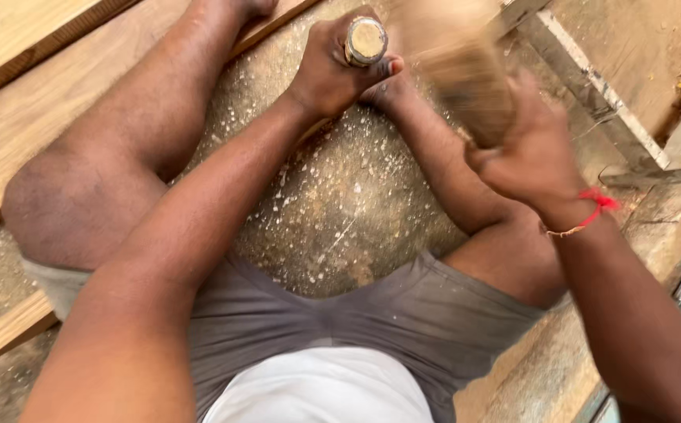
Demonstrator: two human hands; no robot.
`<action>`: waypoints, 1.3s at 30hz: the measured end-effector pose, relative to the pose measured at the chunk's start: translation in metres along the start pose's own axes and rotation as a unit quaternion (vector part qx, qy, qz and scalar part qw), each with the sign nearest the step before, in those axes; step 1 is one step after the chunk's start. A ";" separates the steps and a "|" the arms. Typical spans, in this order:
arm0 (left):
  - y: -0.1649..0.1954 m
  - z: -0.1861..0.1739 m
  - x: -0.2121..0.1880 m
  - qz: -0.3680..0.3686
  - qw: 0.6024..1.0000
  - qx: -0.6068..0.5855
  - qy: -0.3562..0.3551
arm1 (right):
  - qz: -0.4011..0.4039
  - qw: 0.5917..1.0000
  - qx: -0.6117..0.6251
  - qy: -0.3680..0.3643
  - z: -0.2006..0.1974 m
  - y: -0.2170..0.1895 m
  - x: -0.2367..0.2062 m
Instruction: The person sits on the floor and uses a wooden mallet to strike a chisel, carving a groove into a wood plank.
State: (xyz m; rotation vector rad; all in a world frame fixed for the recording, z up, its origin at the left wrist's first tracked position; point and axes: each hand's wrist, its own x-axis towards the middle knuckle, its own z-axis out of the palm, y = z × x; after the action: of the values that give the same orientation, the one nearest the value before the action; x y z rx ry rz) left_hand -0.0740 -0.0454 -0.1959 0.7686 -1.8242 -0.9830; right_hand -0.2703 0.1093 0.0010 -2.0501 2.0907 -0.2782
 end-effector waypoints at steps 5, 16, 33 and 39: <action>0.000 -0.001 0.006 0.039 0.970 -0.180 0.161 | -0.050 0.900 0.431 0.040 0.076 -0.030 0.063; 0.014 0.008 0.027 0.003 0.986 -0.152 0.062 | 0.055 0.859 0.508 -0.042 0.175 0.002 0.152; -0.001 0.027 0.024 0.146 0.987 -0.052 0.043 | -0.006 0.849 0.528 -0.007 0.153 0.002 0.135; 0.007 0.009 0.032 -0.018 0.990 -0.132 0.050 | 0.041 0.869 0.491 -0.041 0.212 0.034 0.167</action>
State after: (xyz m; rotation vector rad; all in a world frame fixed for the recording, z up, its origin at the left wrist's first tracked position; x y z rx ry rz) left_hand -0.0960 -0.0652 -0.1795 0.6754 -1.5598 -1.1611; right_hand -0.2482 -0.0557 -0.2135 -1.3014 1.4580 -0.9754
